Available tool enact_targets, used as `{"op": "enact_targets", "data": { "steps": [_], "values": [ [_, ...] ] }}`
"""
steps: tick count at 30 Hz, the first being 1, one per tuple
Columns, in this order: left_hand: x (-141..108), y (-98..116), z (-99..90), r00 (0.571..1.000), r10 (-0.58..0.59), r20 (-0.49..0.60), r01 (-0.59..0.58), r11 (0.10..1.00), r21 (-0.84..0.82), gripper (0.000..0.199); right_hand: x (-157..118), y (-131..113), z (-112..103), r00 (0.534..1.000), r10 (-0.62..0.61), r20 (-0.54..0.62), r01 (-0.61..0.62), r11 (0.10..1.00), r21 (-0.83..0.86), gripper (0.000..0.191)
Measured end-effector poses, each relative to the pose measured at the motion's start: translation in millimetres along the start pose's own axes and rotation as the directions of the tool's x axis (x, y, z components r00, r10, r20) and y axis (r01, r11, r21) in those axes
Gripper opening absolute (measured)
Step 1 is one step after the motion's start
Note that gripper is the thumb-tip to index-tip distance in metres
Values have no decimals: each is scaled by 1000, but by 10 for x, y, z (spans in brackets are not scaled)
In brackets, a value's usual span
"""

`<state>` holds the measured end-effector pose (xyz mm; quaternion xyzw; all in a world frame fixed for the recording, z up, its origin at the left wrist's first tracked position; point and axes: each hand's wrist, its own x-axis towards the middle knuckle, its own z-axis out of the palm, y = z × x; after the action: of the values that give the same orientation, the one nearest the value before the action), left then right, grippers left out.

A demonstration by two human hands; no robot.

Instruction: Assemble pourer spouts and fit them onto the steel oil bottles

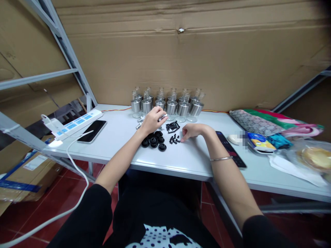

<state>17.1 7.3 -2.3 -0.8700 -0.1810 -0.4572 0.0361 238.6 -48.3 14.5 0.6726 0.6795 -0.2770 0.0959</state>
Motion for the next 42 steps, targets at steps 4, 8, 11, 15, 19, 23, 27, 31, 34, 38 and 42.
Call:
{"op": "enact_targets", "data": {
  "steps": [4, 8, 11, 15, 19, 23, 27, 31, 34, 38, 42],
  "values": [
    [4, 4, -2, 999, -24, 22, 24, 1000, -3, 14, -11, -13, 13, 1000, 13, 12, -14, 999, 44, 41],
    [6, 4, 0, 999, -31, 30, 32, 999, -4, 14, -20, -54, 24, 1000, 2, 25, -2, 1000, 27, 46],
    [4, 2, 3, 999, -36, 30, 36, 999, -4, 14, -37, -83, 21, 999, -5, 33, 4, 1000, 15, 47],
    [3, -2, 7, 999, -32, 34, 33, 999, -7, 14, -59, -131, 23, 999, -12, 50, 13, 1000, -18, 44],
    [2, -1, 7, 1000, -19, 19, 19, 1000, -8, 14, -62, -165, 32, 998, -11, 66, 13, 999, -37, 42],
    [2, 1, 4, 999, -23, 24, 24, 1000, -8, 14, -67, -163, 26, 999, -22, 42, 25, 998, -65, 43],
    [2, 0, 7, 999, -28, 33, 28, 1000, -6, 15, -85, -164, 21, 999, -32, 12, 33, 995, -93, 41],
    [1, -1, 12, 999, -33, 38, 33, 999, -6, 15, -99, -179, 30, 1000, -7, 0, 7, 995, -102, 39],
    [-2, -3, 12, 999, -26, 33, 26, 1000, -9, 15, -97, -171, 29, 1000, -6, 6, 7, 995, -100, 39],
    [-3, -9, 13, 999, -24, 30, 25, 1000, -7, 15, -95, -109, -1, 997, -73, -10, 73, 997, -25, 37],
    [1, -3, 7, 998, -39, 43, 39, 999, -6, 15, -110, -67, -38, 989, -105, -102, 112, 991, 69, 26]
  ]
}}
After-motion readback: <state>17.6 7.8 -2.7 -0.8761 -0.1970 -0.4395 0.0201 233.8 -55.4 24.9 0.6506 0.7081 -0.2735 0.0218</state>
